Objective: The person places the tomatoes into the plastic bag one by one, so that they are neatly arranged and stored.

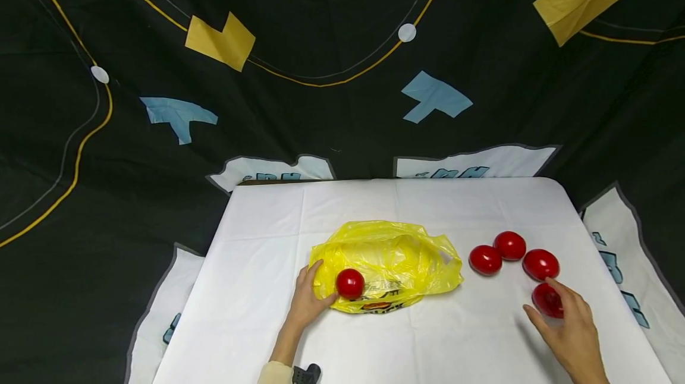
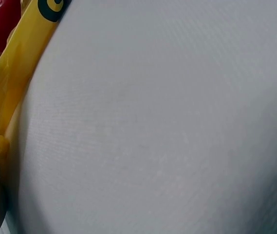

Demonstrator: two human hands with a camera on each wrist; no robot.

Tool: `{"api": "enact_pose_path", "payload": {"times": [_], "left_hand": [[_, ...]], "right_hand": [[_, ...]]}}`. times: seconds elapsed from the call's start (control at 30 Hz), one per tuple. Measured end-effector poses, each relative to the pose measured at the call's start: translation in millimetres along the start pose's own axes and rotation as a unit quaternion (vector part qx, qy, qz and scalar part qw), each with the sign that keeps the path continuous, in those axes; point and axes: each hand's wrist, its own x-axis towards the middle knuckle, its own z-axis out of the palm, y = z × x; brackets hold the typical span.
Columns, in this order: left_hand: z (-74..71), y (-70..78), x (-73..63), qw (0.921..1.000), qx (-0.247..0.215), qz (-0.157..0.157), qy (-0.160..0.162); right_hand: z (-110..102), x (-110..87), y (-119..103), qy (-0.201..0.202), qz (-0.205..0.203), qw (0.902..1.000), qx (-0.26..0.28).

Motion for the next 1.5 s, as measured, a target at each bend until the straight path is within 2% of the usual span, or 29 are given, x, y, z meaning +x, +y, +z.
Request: {"api": "enact_pose_path", "payload": {"times": [0.13, 0.33, 0.47, 0.67, 0.93, 1.3, 1.5], "left_hand": [[0.4, -0.3, -0.7, 1.0000, -0.002, -0.007, -0.002], [0.4, -0.6, -0.2, 0.9998, -0.002, -0.017, -0.007], [0.1, -0.5, 0.4, 0.9997, 0.004, -0.020, -0.009], [-0.1, 0.9, 0.0, 0.9999, 0.004, -0.016, -0.003], [-0.9, 3.2, -0.4, 0.9997, 0.002, -0.022, -0.011], [-1.2, 2.5, -0.9, 0.9998, 0.003, -0.017, -0.014], [-2.1, 3.0, -0.2, 0.9999, 0.000, -0.011, -0.009]], "right_hand": [[0.2, 3.7, 21.7, -0.005, 0.059, 0.9980, -0.023], [5.7, 11.8, 40.3, -0.065, 0.140, 0.9878, -0.023], [9.9, 14.1, 46.3, -0.095, 0.155, 0.9830, -0.020], [13.8, 20.3, 53.5, -0.112, 0.172, 0.9786, -0.017], [15.5, 24.3, 57.7, -0.142, 0.228, 0.9632, 0.003], [16.7, 18.2, 57.1, -0.138, 0.244, 0.9598, 0.001], [10.3, 15.6, 43.3, -0.120, 0.241, 0.9626, 0.028]]}}
